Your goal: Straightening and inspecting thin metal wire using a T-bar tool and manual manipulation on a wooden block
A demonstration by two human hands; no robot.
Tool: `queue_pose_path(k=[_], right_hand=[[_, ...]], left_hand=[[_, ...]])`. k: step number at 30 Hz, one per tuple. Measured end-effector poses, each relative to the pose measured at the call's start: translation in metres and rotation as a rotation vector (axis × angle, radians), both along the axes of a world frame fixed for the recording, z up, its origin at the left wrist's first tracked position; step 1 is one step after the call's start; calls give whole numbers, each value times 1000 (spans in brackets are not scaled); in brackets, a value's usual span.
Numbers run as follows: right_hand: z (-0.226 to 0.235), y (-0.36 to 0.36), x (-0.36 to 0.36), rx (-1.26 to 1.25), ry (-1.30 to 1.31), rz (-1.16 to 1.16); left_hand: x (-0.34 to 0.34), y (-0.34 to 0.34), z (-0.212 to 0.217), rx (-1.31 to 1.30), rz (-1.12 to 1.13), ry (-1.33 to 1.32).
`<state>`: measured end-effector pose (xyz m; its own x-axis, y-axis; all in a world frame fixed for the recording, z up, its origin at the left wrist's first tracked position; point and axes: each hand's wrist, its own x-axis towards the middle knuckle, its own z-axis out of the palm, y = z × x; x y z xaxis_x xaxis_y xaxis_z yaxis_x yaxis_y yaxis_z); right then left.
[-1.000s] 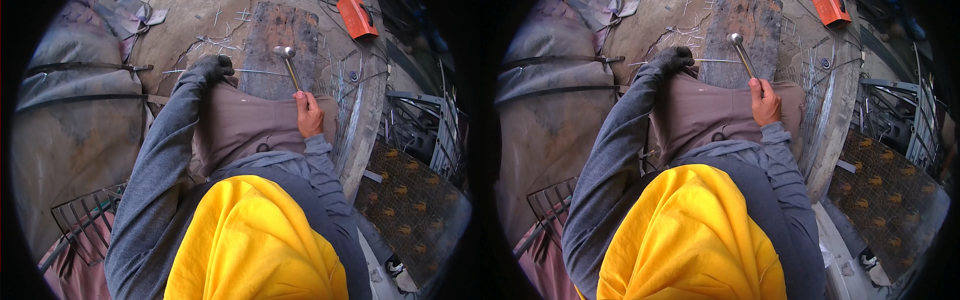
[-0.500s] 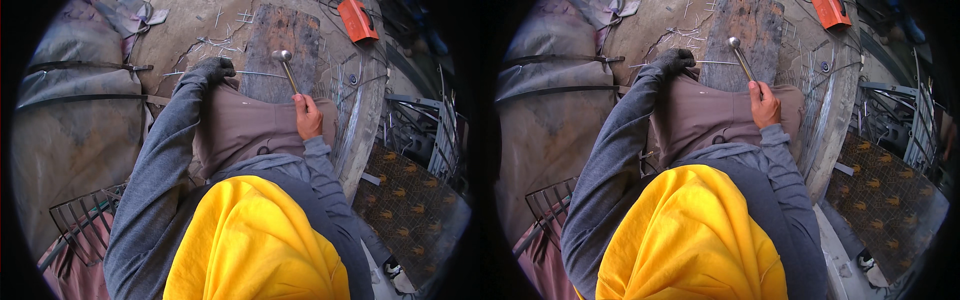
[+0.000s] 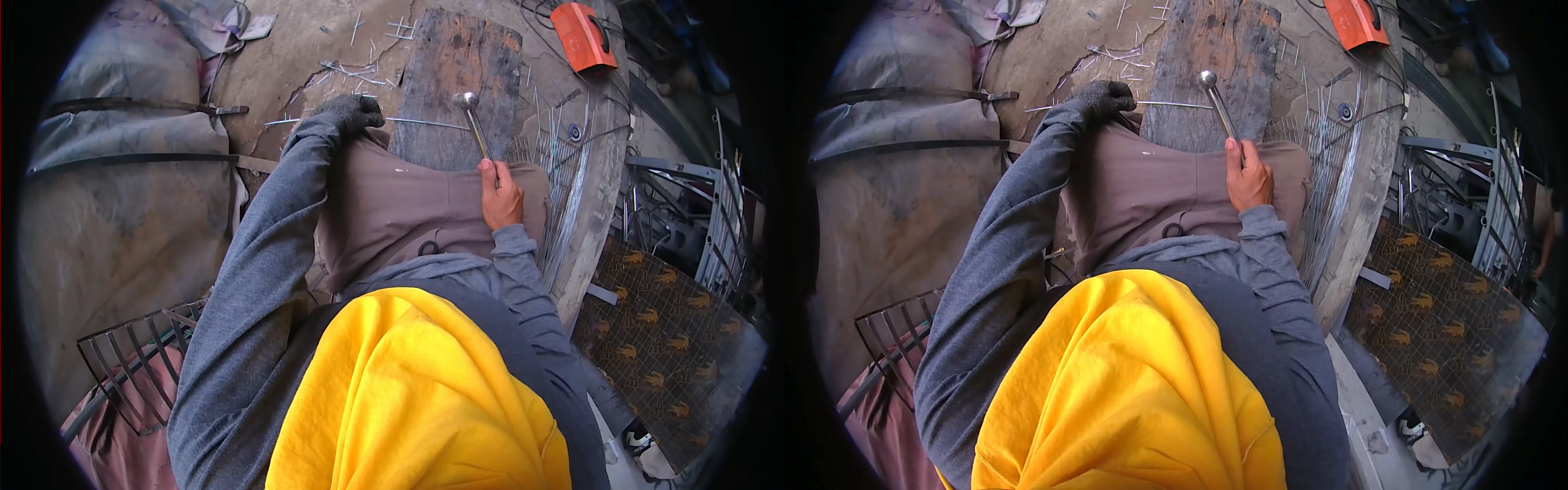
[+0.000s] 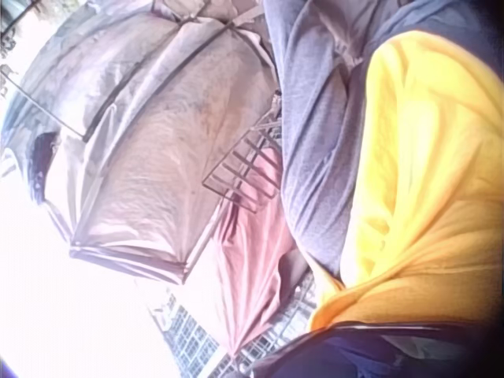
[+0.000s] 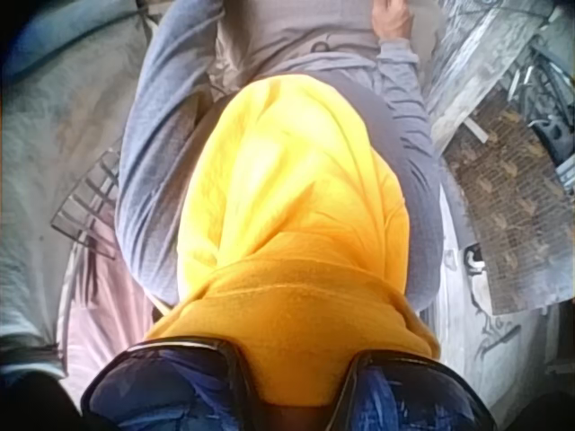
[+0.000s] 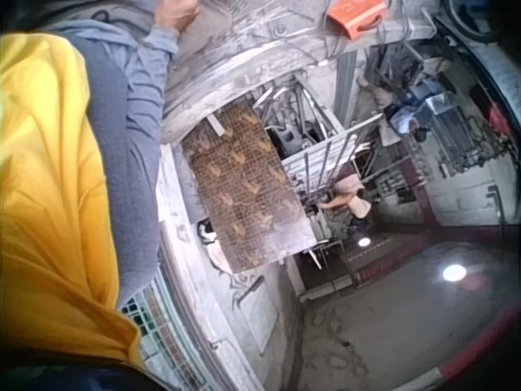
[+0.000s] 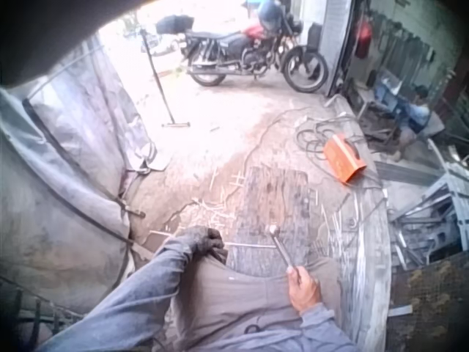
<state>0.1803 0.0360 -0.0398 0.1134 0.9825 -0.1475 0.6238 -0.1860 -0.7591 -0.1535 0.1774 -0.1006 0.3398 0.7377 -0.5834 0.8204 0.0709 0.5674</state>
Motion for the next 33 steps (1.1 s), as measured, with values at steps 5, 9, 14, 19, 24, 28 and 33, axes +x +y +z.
queue_pose_path(k=[5,9,14,19,24,28,33], right_hand=[[0,8,4,-181,-135,53],[19,2,3,-15,0,-13],[3,3,6,-5,-20,26],[13,0,6,-168,-55,-9],[-8,3,16,-238,-154,12],[-22,3,21,-278,-149,33],[-17,-2,14,-275,-192,-27]], left_hand=[[7,-1,5,46,-28,72],[4,-2,4,79,-5,9],[1,-3,3,68,24,43],[7,-3,10,17,5,136],[2,1,5,8,54,32],[7,0,6,-15,46,68],[3,-2,4,129,-34,-80]])
